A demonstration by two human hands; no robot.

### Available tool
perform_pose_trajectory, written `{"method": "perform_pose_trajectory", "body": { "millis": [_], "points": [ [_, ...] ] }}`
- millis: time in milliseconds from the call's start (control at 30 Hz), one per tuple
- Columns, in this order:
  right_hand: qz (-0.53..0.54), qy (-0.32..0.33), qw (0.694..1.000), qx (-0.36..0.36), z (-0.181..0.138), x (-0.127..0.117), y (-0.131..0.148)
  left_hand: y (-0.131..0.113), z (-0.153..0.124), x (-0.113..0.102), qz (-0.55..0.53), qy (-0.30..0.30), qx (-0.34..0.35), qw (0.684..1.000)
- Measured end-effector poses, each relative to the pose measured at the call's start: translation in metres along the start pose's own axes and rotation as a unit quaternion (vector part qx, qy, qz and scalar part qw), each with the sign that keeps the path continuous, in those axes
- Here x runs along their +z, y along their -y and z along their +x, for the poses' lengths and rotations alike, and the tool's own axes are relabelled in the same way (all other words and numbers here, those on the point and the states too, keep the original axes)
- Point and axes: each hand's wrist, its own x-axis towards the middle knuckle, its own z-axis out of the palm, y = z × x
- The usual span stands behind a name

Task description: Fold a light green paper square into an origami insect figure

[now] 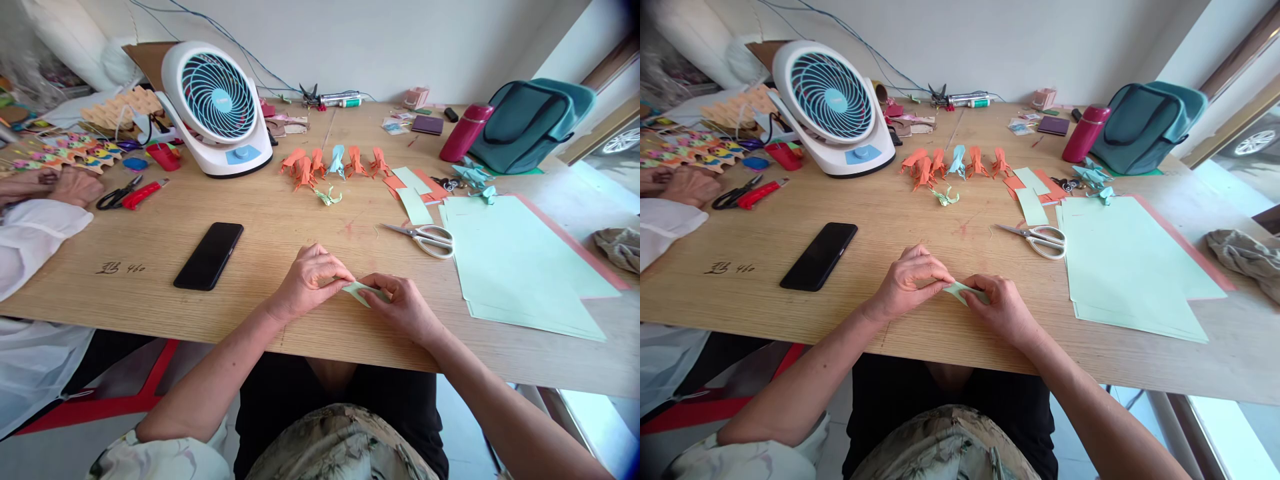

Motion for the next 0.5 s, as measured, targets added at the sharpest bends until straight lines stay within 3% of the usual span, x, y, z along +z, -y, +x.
{"method": "perform_pose_trajectory", "body": {
  "millis": [500],
  "points": [
    [-0.059, -0.043, 0.996, -0.06, 0.0015, 0.0039, -0.0016, -0.0036, -0.0016, 0.0015, 0.016, -0.009, -0.052, 0.998]
  ]
}}
